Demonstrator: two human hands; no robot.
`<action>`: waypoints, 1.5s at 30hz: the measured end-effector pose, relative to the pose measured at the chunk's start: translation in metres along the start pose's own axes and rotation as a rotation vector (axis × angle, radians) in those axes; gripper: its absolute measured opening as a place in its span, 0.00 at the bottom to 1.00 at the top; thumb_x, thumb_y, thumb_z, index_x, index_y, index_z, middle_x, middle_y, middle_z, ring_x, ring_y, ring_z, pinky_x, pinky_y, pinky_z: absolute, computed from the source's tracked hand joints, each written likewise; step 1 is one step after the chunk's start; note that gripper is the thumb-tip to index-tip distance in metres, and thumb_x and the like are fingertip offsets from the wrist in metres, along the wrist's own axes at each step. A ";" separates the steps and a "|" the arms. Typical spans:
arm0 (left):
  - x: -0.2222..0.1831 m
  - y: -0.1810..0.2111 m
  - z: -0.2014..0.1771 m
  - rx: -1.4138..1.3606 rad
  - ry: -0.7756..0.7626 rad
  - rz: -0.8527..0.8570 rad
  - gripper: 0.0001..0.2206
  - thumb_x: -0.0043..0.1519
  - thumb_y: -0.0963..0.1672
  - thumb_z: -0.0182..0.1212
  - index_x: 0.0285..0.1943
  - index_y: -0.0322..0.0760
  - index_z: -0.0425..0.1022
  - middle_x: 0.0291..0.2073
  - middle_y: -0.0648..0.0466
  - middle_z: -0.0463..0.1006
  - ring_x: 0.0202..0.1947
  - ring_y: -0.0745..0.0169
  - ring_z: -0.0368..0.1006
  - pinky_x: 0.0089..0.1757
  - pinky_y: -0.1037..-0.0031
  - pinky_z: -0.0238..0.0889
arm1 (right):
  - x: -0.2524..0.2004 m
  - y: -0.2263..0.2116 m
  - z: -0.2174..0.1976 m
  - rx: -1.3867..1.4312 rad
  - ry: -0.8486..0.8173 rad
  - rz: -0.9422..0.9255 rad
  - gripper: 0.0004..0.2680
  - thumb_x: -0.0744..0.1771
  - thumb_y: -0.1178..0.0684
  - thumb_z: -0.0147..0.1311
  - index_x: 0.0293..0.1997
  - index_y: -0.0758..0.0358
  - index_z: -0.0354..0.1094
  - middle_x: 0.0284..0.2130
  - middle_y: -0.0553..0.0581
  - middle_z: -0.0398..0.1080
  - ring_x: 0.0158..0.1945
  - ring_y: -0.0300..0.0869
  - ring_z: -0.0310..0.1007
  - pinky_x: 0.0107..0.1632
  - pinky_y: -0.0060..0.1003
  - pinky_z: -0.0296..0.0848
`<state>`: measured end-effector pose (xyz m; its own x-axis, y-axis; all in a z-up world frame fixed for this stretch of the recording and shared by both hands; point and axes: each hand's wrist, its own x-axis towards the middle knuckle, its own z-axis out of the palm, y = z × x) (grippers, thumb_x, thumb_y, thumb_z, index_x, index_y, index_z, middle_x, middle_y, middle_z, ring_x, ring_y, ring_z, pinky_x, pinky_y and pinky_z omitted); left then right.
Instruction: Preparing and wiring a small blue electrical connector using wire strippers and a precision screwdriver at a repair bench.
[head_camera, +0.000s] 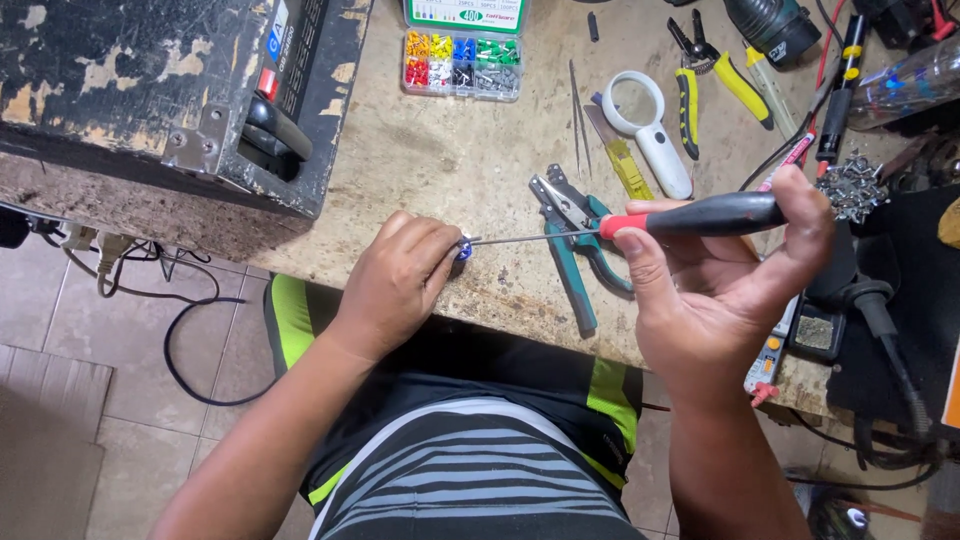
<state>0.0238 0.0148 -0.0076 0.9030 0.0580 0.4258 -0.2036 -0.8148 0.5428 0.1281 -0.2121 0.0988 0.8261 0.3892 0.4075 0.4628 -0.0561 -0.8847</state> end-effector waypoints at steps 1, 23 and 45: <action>0.000 0.000 0.000 -0.005 0.001 0.003 0.07 0.66 0.38 0.59 0.51 0.27 0.74 0.42 0.43 0.76 0.41 0.44 0.68 0.47 0.61 0.62 | 0.000 0.000 0.000 0.008 0.005 0.011 0.30 0.71 0.73 0.57 0.73 0.47 0.38 0.48 0.82 0.71 0.45 0.59 0.79 0.61 0.53 0.82; -0.001 0.007 0.001 -0.015 0.055 -0.054 0.06 0.68 0.39 0.55 0.49 0.27 0.74 0.40 0.43 0.76 0.40 0.45 0.69 0.46 0.61 0.63 | 0.014 0.020 0.031 0.252 -0.032 0.261 0.26 0.72 0.60 0.47 0.79 0.55 0.34 0.59 0.75 0.73 0.62 0.57 0.80 0.60 0.41 0.82; -0.006 0.003 0.014 0.027 0.114 -0.134 0.08 0.72 0.44 0.51 0.50 0.36 0.74 0.37 0.50 0.75 0.40 0.49 0.75 0.44 0.63 0.70 | -0.005 0.048 0.066 0.163 -0.114 0.040 0.07 0.70 0.68 0.51 0.53 0.80 0.67 0.39 0.73 0.76 0.46 0.54 0.81 0.47 0.45 0.83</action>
<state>0.0233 0.0035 -0.0184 0.8720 0.2308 0.4317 -0.0730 -0.8107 0.5809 0.1252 -0.1555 0.0396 0.7967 0.4919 0.3511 0.3643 0.0726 -0.9285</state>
